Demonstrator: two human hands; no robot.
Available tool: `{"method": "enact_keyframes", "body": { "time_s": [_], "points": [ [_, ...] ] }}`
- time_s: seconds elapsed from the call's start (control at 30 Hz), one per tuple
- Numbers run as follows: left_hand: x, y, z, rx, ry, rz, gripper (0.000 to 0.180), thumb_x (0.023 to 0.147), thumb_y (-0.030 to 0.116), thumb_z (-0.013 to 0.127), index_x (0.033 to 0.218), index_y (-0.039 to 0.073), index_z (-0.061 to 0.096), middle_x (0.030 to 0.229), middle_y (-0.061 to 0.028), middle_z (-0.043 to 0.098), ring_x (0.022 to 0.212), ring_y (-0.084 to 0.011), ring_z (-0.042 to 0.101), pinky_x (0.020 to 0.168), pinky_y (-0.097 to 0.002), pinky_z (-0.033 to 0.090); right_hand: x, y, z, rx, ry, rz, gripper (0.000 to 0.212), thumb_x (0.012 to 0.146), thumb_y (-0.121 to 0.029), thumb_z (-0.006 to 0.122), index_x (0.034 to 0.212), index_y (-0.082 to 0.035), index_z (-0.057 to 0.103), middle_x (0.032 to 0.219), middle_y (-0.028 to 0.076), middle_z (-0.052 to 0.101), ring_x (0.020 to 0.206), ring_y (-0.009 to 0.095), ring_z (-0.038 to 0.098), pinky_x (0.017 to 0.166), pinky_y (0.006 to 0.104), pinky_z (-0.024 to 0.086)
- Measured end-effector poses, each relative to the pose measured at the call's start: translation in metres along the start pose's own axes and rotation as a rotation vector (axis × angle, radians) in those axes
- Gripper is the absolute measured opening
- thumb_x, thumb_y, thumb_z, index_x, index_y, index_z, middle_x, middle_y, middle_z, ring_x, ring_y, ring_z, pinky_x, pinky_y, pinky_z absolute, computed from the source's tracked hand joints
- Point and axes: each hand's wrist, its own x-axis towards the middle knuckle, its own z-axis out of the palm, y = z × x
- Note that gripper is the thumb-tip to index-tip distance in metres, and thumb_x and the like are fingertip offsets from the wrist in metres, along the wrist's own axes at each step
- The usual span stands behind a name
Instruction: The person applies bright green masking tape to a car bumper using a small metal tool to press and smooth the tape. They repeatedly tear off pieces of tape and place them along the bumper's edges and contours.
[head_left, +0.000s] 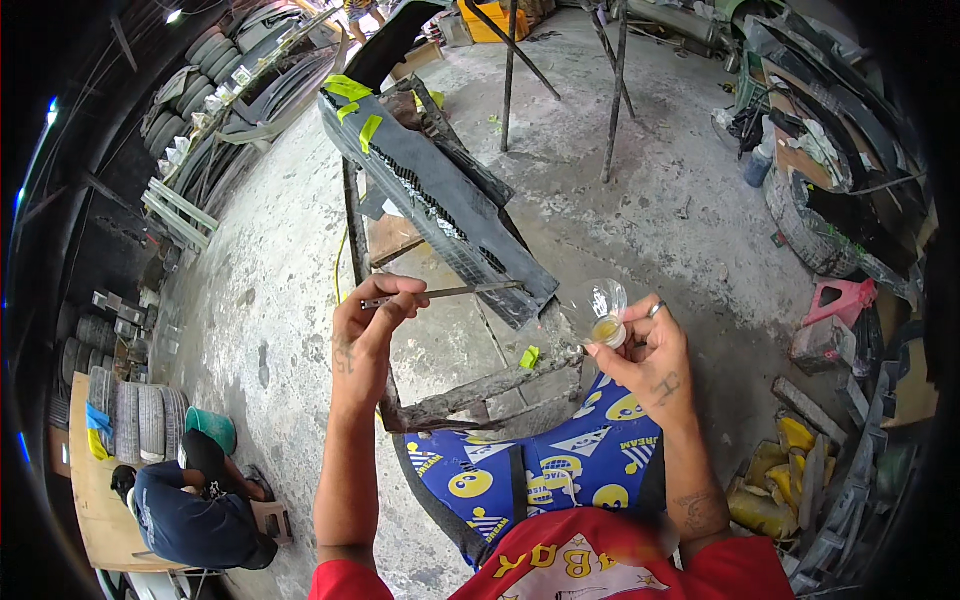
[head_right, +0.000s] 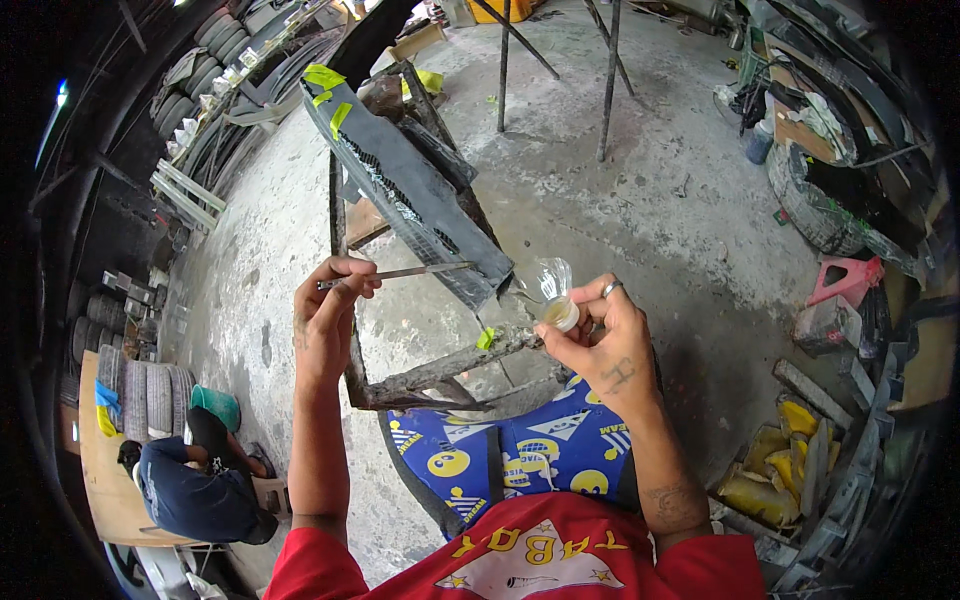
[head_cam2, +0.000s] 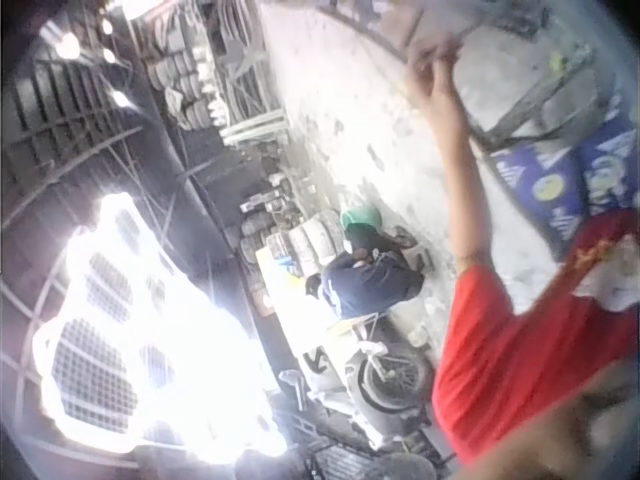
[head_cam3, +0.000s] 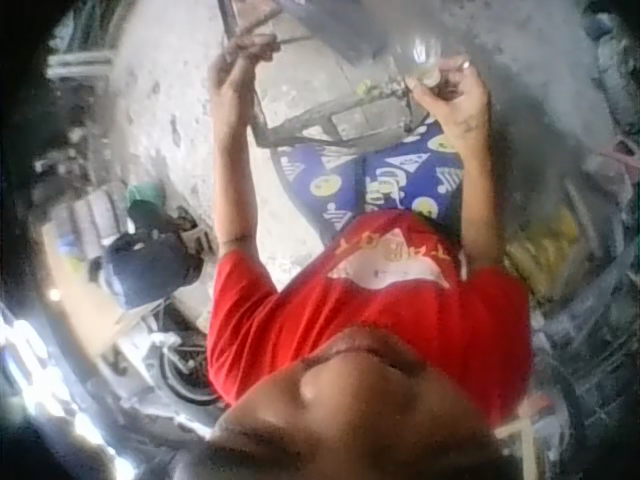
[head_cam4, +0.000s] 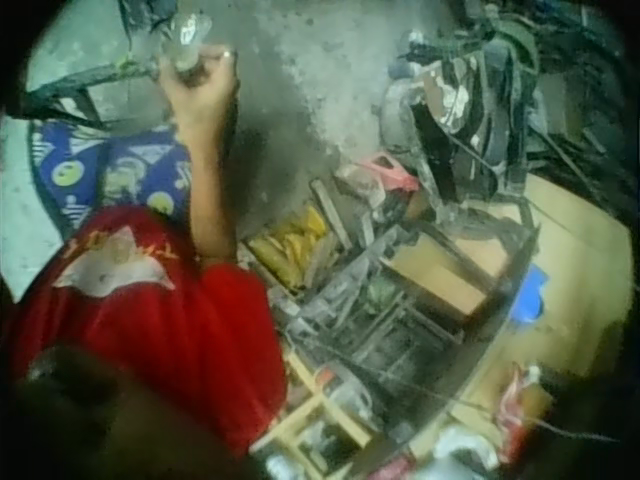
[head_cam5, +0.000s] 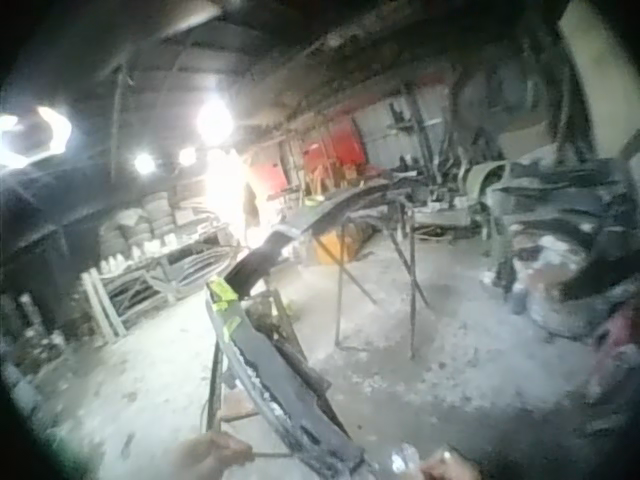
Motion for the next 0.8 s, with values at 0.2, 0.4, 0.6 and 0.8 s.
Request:
{"method": "enact_keyframes", "body": {
  "time_s": [0.2, 0.4, 0.6, 0.8],
  "points": [
    [-0.005, -0.006, 0.006, 0.008, -0.031, -0.038, 0.021, 0.093, 0.010, 0.060, 0.106, -0.004, 0.068, 0.096, -0.0091, 0.067, 0.093, -0.0151, 0.061, 0.088, -0.0292, 0.045, -0.005, 0.005, -0.006, 0.030, 0.013, 0.006, 0.037, 0.082, -0.001, 0.080, 0.104, -0.002, 0.052, 0.081, 0.005, 0.070, 0.067, 0.004, 0.059, 0.057, 0.0206, 0.047],
    [-0.008, -0.005, 0.008, 0.016, -0.045, -0.056, 0.021, 0.093, 0.009, 0.059, 0.106, -0.004, 0.069, 0.095, -0.0088, 0.067, 0.092, -0.0150, 0.061, 0.088, -0.0289, 0.046, -0.006, 0.002, -0.007, 0.011, -0.003, 0.021, 0.037, 0.082, 0.002, 0.079, 0.105, -0.002, 0.051, 0.083, 0.007, 0.070, 0.070, 0.005, 0.061, 0.060, 0.0212, 0.049],
    [-0.009, -0.008, 0.009, 0.019, -0.054, -0.059, 0.022, 0.092, 0.010, 0.058, 0.105, -0.004, 0.069, 0.095, -0.0087, 0.067, 0.093, -0.0153, 0.061, 0.089, -0.0298, 0.046, -0.006, 0.008, -0.010, -0.010, -0.033, 0.019, 0.038, 0.082, 0.007, 0.076, 0.108, -0.004, 0.049, 0.089, 0.008, 0.071, 0.076, 0.007, 0.065, 0.064, 0.0209, 0.052],
    [-0.009, -0.010, 0.013, -0.013, -0.057, -0.069, 0.023, 0.092, 0.009, 0.058, 0.106, -0.005, 0.068, 0.095, -0.0089, 0.067, 0.092, -0.0154, 0.060, 0.088, -0.0298, 0.044, -0.006, 0.008, -0.010, -0.008, -0.024, 0.014, 0.037, 0.082, 0.003, 0.078, 0.106, -0.003, 0.050, 0.086, 0.006, 0.070, 0.074, 0.006, 0.062, 0.063, 0.0209, 0.049]
  ]
}}
